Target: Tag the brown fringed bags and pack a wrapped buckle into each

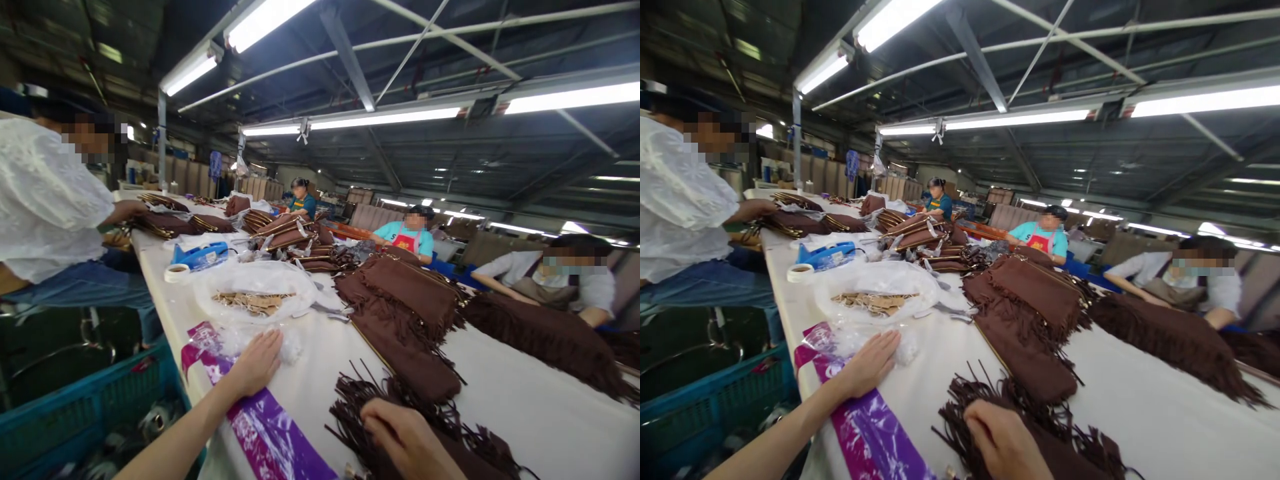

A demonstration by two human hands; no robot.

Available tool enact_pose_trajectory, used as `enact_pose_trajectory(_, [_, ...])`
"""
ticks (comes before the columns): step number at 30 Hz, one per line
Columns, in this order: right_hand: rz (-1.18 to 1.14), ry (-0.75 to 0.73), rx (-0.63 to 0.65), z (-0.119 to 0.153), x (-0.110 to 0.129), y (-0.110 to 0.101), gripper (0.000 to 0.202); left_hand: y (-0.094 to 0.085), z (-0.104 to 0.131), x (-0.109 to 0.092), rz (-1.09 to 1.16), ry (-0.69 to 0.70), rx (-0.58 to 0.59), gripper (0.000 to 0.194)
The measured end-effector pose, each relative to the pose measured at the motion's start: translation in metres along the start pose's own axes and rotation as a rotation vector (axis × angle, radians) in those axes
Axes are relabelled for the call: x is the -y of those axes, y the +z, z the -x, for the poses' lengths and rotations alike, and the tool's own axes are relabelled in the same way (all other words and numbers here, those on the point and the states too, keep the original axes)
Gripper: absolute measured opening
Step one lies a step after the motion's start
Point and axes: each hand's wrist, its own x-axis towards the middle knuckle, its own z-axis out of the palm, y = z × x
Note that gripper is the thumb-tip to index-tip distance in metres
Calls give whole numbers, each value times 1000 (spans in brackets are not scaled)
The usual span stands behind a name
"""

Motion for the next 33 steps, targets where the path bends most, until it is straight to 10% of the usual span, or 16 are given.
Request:
enact_pose_trajectory(9, [-358, 246, -70, -138, 20, 86, 20, 20, 1, 8, -22, 5, -132, 51])
enact_pose_trajectory(21, [-1120, 435, -117, -122, 13, 80, 47, 17, 0, 3, -21, 0, -116, 49])
enact_pose_trajectory(33, [-1068, 353, -65, -128, 7, 86, 45, -43, -14, -33, 61, 6, -105, 62])
